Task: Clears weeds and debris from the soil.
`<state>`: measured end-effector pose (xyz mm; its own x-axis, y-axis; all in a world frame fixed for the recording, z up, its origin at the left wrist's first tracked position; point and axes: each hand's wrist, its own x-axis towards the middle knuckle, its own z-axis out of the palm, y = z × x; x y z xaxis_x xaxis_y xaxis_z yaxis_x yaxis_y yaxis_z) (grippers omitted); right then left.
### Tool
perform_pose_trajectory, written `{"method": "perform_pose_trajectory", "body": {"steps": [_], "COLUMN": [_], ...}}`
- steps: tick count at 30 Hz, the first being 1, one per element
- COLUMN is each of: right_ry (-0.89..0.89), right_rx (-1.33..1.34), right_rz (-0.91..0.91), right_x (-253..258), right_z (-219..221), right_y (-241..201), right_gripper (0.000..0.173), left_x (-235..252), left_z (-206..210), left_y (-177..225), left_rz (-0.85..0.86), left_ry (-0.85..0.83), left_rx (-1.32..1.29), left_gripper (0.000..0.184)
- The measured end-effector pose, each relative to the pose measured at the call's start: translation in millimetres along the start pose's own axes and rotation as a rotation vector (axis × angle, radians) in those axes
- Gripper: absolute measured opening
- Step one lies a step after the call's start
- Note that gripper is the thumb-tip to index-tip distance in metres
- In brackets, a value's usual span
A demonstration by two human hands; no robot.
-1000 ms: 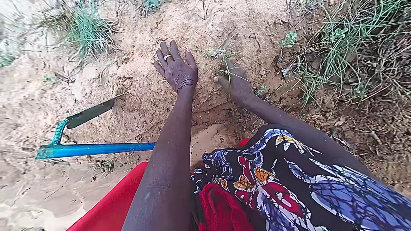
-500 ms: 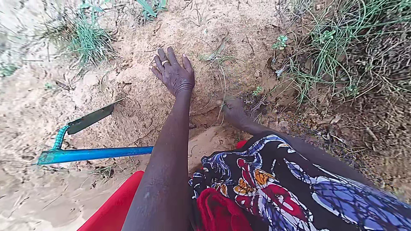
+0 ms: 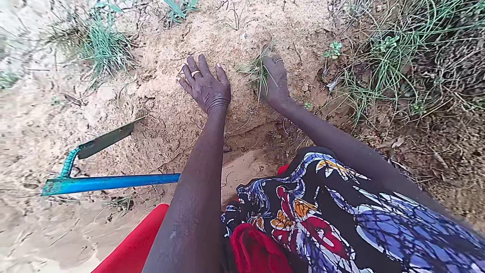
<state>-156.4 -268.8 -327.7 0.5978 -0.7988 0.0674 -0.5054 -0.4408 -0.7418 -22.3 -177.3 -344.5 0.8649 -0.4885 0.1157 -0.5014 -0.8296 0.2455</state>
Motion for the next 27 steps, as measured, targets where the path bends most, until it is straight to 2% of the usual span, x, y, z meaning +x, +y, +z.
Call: {"method": "perform_pose_trajectory", "body": {"steps": [3, 5, 9, 11, 14, 17, 19, 21, 24, 27], "right_ry": [0.012, -0.059, -0.29, -0.348, -0.394, -0.488, -0.451, -0.329, -0.194, -0.089], "right_rx": [0.215, 0.292, 0.205, 0.163, 0.292, 0.746, 0.886, 0.861, 0.729, 0.784], "right_rz": [0.026, 0.026, -0.202, -0.213, -0.055, 0.201, 0.365, 0.475, 0.47, 0.447], "right_x": [5.1, 9.0, 17.2, 17.1, 20.2, 23.9, 17.0, 0.6, -30.3, -64.4], "right_z": [0.2, -2.6, -9.1, -12.3, -14.2, -19.4, -19.3, -14.9, -6.5, -4.9], "right_y": [-0.1, -1.7, 9.7, 7.8, 4.7, 6.8, 4.9, 1.4, 7.3, 12.7], "right_gripper": [0.027, 0.028, 0.038, 0.03, 0.028, 0.039, 0.044, 0.047, 0.048, 0.044], "left_x": [1.0, 0.4, -0.2, 1.0, 0.4, 0.6, 1.1, 0.9, 0.8, -0.4], "left_z": [-0.2, -0.2, -0.6, -0.9, 1.0, 2.3, 2.8, 1.7, 1.0, 1.7], "left_y": [0.1, 0.2, -0.3, -0.3, -1.0, -0.7, -1.3, -1.7, -0.7, -1.2], "left_rz": [-0.008, -0.01, 0.0, 0.002, -0.003, -0.004, -0.004, -0.003, -0.004, -0.002], "left_ry": [0.005, 0.006, -0.001, 0.0, 0.014, 0.032, 0.03, 0.018, 0.017, 0.016], "left_rx": [0.01, 0.01, 0.019, 0.024, 0.027, 0.042, 0.042, 0.03, 0.025, 0.032], "left_gripper": [0.061, 0.061, 0.061, 0.062, 0.061, 0.062, 0.062, 0.062, 0.061, 0.061]}}
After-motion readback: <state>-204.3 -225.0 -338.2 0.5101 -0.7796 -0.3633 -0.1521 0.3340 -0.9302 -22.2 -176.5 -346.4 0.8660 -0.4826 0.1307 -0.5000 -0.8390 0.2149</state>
